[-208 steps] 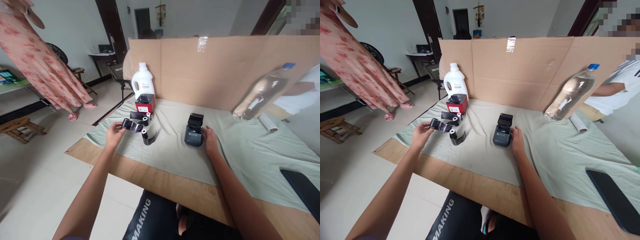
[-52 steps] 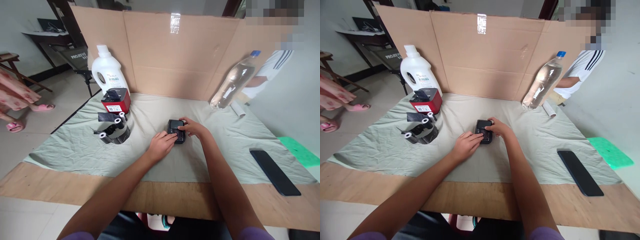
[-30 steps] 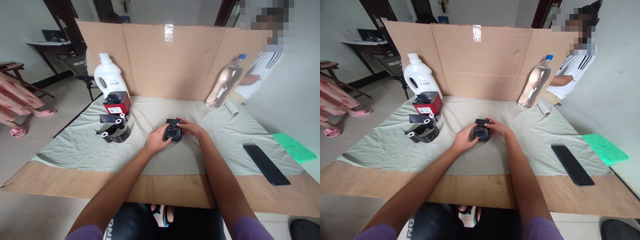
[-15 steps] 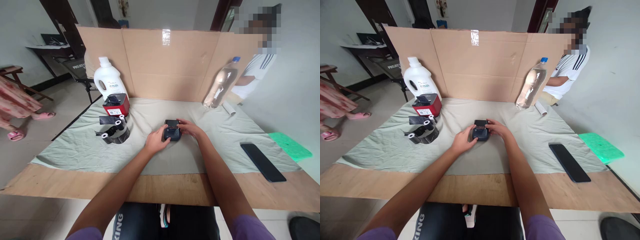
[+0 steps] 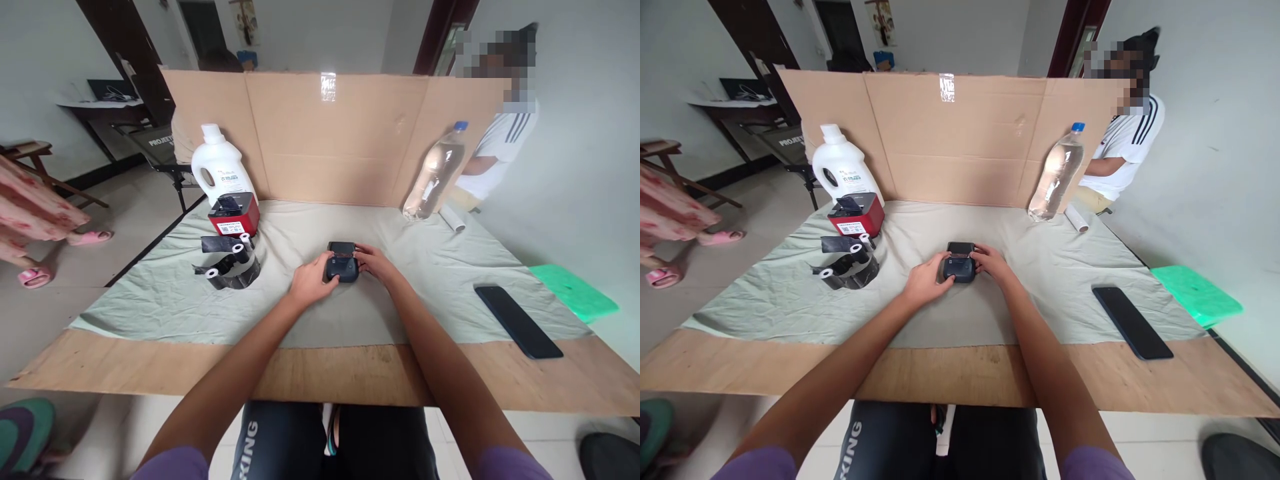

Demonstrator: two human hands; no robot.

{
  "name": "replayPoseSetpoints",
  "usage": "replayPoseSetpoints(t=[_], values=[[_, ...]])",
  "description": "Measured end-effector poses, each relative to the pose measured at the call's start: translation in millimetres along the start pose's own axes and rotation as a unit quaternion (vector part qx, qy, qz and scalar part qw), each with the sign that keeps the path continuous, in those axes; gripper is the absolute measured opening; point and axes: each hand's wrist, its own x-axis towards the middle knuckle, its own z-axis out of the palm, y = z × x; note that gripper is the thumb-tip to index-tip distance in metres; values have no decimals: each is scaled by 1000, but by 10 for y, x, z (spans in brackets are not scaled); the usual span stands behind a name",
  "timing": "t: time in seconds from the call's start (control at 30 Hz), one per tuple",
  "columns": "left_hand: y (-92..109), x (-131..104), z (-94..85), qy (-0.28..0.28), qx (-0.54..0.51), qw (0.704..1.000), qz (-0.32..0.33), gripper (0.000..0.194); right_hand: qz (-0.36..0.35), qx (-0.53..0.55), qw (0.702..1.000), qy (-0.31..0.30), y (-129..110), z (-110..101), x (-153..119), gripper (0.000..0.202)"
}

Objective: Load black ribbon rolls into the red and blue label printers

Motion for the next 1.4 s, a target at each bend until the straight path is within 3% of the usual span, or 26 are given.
replayPoseSetpoints(t=[0.23, 0.77, 0.97, 1.23, 1.4], values=[[3, -35, 32, 8, -8, 1000, 5, 65, -35, -16, 999, 18, 75, -9, -7, 42], [-24, -22, 6, -4, -44, 999, -1, 73, -41, -40, 998, 27, 95, 0, -4, 48], [-32, -20, -13, -7, -57, 998, -7, 73, -135, -139, 977, 87, 206, 116, -113, 52], [0, -6, 13, -3, -20, 1000, -17, 68, -48, -88, 991, 84, 35, 163, -90, 47], [34, -22, 37, 10, -16, 1000, -24, 66, -40, -86, 992, 78, -15, 174, -132, 44]])
